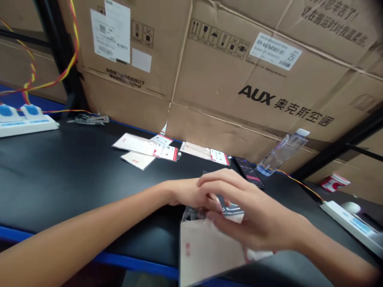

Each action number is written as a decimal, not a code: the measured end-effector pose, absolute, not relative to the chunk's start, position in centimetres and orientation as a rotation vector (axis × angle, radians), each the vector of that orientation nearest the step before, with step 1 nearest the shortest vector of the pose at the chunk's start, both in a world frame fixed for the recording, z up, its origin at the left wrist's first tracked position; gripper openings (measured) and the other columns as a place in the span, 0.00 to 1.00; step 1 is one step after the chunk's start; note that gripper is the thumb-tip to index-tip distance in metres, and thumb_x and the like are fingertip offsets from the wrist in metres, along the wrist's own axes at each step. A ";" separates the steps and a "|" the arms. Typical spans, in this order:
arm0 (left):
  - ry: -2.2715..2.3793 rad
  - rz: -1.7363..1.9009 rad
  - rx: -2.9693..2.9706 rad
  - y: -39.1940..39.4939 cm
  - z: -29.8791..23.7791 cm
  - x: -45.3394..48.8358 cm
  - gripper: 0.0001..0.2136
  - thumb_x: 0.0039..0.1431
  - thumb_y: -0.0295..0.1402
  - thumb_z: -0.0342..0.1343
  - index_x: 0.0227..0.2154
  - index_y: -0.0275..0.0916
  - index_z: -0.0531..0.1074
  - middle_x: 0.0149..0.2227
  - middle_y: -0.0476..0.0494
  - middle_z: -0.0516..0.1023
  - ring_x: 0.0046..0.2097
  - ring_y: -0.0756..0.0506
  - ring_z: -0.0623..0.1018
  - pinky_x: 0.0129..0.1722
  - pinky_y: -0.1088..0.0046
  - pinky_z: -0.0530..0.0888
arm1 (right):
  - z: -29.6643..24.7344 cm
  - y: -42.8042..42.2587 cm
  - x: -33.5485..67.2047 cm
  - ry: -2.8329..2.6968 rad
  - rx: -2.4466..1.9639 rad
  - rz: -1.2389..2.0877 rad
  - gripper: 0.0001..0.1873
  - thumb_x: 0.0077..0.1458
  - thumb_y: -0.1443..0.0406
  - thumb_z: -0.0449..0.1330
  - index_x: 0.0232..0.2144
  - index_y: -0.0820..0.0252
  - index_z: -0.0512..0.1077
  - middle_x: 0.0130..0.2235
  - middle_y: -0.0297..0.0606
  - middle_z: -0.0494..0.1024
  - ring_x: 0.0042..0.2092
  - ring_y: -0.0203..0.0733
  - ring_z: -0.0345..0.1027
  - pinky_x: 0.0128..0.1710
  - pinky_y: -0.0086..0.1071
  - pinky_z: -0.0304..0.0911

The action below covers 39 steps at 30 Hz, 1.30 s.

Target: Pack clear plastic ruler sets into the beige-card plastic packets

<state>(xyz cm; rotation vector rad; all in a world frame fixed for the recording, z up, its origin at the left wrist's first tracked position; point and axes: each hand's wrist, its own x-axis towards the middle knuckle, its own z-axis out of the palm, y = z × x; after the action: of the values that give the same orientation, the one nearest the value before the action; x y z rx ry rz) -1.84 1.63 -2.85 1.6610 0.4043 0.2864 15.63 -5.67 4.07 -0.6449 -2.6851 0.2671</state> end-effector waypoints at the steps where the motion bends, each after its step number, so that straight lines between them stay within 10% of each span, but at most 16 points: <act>1: 0.360 0.252 1.627 1.7 -2.6 -1.8 0.12 0.47 0.31 0.66 0.37 0.40 0.73 0.29 0.52 0.71 0.33 0.49 0.72 0.31 0.75 0.69 | 4.2 -5.5 16.8 -2.619 -0.708 0.277 0.19 0.58 0.68 0.60 0.52 0.58 0.68 0.53 0.49 0.73 0.54 0.48 0.67 0.53 0.40 0.66; 12: 0.350 0.144 1.714 2.2 -0.3 -3.3 0.07 0.62 0.35 0.58 0.34 0.36 0.74 0.31 0.48 0.73 0.28 0.53 0.69 0.30 0.77 0.69 | -0.4 -3.5 27.4 -2.075 -1.202 1.546 0.25 0.51 0.58 0.70 0.50 0.60 0.72 0.43 0.43 0.79 0.43 0.44 0.75 0.42 0.33 0.72; 39: 0.981 0.154 2.347 2.7 1.6 -4.6 0.12 0.65 0.43 0.47 0.32 0.41 0.65 0.30 0.48 0.68 0.32 0.47 0.66 0.30 0.73 0.63 | -3.1 -3.7 27.7 -1.751 -1.169 1.376 0.23 0.56 0.60 0.67 0.53 0.56 0.71 0.44 0.39 0.79 0.43 0.42 0.75 0.42 0.33 0.73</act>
<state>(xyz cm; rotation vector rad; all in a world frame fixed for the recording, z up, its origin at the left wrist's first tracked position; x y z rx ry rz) -4.60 2.75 1.58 2.3466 0.9808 0.1537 27.67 -3.73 -3.07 -1.1690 -1.7514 1.3760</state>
